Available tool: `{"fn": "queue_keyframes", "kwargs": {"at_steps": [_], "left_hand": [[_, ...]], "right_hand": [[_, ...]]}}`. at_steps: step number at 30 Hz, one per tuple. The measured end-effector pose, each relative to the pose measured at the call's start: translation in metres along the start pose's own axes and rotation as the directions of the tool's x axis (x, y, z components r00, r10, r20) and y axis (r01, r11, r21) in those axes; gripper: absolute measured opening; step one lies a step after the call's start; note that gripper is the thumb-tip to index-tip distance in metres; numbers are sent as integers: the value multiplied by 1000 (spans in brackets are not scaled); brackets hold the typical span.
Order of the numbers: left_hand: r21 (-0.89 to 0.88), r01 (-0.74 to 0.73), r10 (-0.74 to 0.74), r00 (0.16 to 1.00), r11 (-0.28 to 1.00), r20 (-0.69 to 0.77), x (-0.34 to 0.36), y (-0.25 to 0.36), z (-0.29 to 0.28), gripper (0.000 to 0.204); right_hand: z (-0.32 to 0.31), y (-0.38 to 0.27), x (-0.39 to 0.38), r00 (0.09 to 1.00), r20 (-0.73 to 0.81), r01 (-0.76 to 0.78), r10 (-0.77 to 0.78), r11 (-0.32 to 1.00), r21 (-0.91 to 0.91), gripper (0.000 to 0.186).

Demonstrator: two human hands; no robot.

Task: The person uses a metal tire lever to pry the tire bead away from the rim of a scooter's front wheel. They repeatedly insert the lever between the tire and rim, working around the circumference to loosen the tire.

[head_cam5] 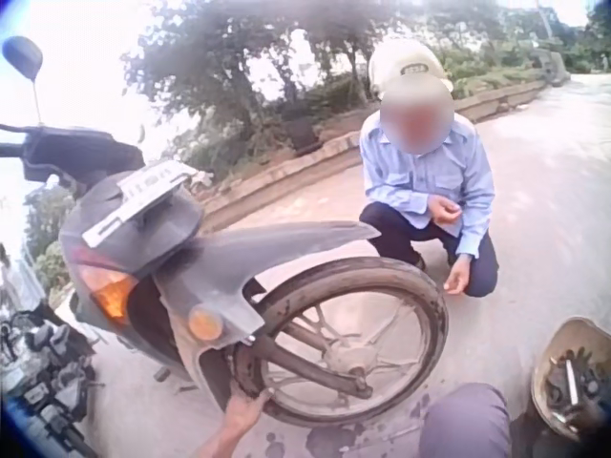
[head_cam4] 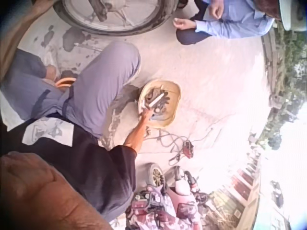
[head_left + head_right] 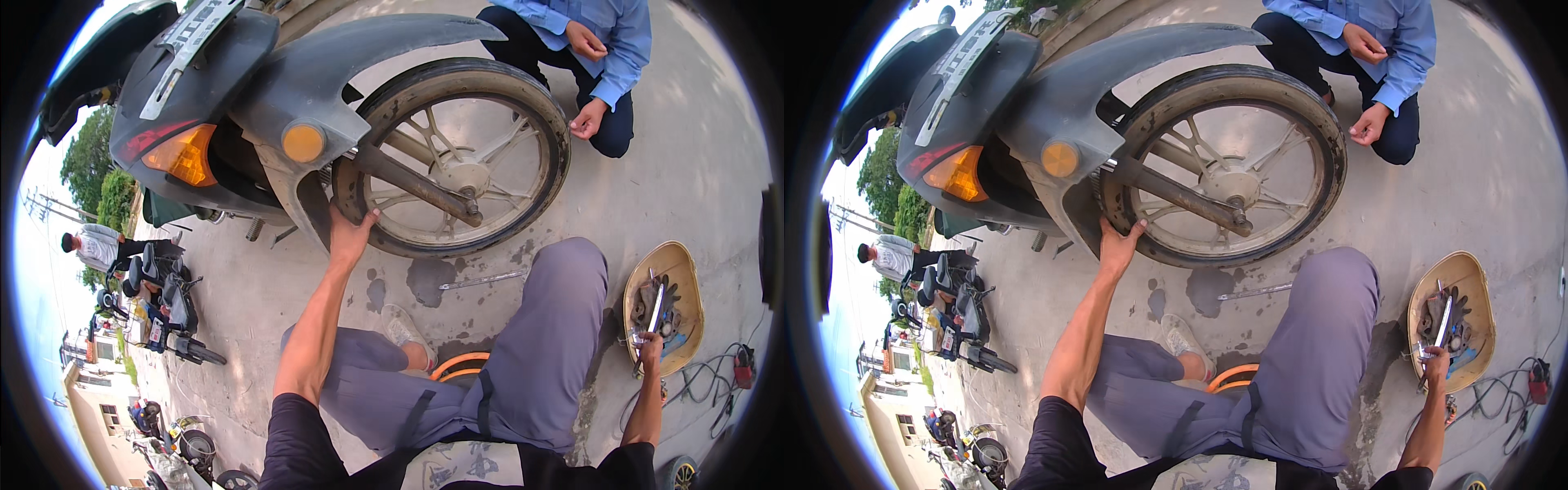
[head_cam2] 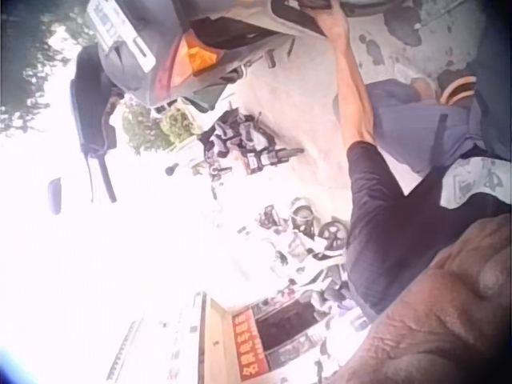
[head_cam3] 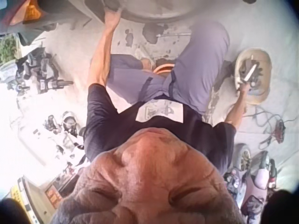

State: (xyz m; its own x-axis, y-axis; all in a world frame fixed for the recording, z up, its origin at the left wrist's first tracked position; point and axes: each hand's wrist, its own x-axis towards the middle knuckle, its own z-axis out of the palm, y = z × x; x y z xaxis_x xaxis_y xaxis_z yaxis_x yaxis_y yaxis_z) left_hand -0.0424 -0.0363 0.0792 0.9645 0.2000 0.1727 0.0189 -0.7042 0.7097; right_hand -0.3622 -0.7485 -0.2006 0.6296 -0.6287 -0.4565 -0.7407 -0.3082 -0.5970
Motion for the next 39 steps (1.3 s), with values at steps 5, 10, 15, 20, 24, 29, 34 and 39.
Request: {"fn": "queue_keyframes", "kwargs": {"at_steps": [5,10,15,20,24,29,34,39], "left_hand": [[-10,-65,64,993,998,-102,18,21,3,74],[-86,-106,94,986,991,-138,16,-7,21,68],[-111,86,-86,996,990,10,-7,-28,25,69],[-101,-42,30,993,994,-111,-2,-20,22,77],[-134,103,-104,995,986,-3,-7,-36,19,76],[-22,166,-164,983,986,80,-11,-37,24,72],[-119,48,-54,997,992,-48,-12,-32,22,80],[-130,60,-71,994,990,-88,-20,-36,26,84]], "right_hand": [[-60,-86,-57,996,84,-32,-25,786,617,29],[-113,-197,-89,984,-34,142,-174,663,735,42],[-167,-339,-135,778,-337,573,-529,818,39,32],[-130,-468,-214,491,-228,792,-841,540,-287,35],[-16,-513,-286,653,166,715,-739,673,189,32],[126,-483,-275,509,524,820,-684,570,-52,28],[187,-476,-264,563,510,764,-651,644,-22,24],[234,-472,-245,516,476,828,-712,556,-66,20]]}}
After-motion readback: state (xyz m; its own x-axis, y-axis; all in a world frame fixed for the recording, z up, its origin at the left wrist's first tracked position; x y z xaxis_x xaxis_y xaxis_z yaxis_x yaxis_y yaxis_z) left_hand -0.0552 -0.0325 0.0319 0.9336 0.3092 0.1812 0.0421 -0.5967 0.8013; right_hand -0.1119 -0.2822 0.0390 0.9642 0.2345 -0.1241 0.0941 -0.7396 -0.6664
